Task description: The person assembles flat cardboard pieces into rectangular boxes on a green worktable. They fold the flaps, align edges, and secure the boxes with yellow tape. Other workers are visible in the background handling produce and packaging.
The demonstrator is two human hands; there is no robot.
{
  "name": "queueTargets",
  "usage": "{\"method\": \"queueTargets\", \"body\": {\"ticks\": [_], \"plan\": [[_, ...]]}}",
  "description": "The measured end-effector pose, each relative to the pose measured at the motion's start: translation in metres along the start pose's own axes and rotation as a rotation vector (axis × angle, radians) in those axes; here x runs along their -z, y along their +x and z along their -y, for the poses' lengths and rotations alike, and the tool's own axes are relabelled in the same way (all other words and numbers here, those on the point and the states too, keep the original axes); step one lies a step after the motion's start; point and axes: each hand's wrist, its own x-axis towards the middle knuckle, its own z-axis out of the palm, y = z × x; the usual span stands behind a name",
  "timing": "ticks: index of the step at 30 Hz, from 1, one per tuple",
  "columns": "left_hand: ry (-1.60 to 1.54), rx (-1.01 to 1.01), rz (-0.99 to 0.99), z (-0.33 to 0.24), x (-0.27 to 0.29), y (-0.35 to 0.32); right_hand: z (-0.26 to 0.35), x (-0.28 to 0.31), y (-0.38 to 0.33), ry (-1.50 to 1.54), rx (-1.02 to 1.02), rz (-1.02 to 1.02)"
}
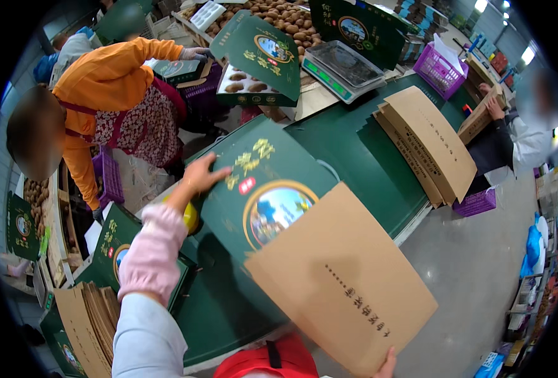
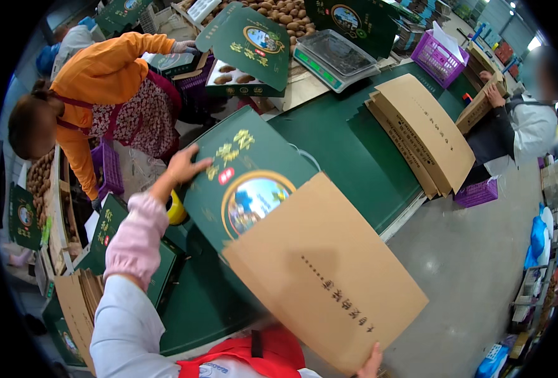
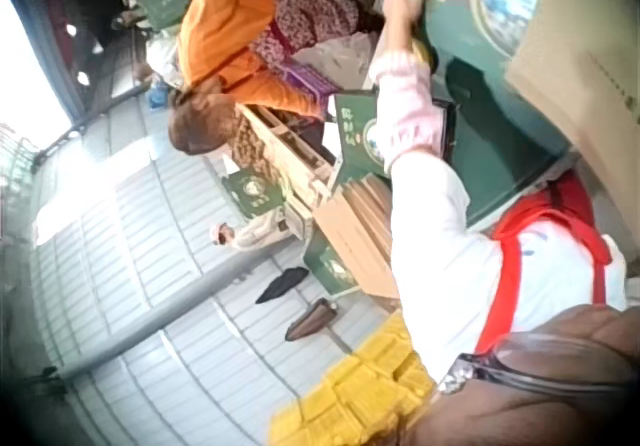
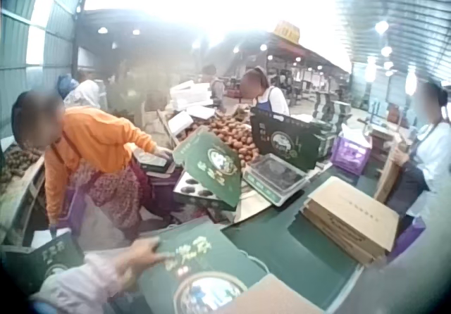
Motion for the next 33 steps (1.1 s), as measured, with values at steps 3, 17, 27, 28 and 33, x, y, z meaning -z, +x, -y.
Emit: {"method": "queueTargets", "body": {"ticks": [3, 17, 27, 28, 33], "plan": [[-0.042, 0.041, 0.362, -0.01, 0.011, -0.008, 0.042, -0.005, 0.008, -0.086, 0.06, 0.034], [-1.048, -0.12, 0.773, -0.141, -0.036, -0.072, -0.014, -0.049, 0.108, 0.088, 0.022, 0.197], [-0.143, -0.907, 0.482, -0.298, 0.201, -0.145, -0.101, -0.165, 0.034, 0.387, -0.244, 0.616], [-0.063, -0.981, 0.475, -0.322, 0.219, -0.16, -0.129, -0.173, 0.054, 0.556, -0.332, 0.705], [0.323, -1.026, 0.366, -0.309, 0.198, -0.244, -0.052, -0.22, 0.033, -0.594, 0.033, 0.893]]}}
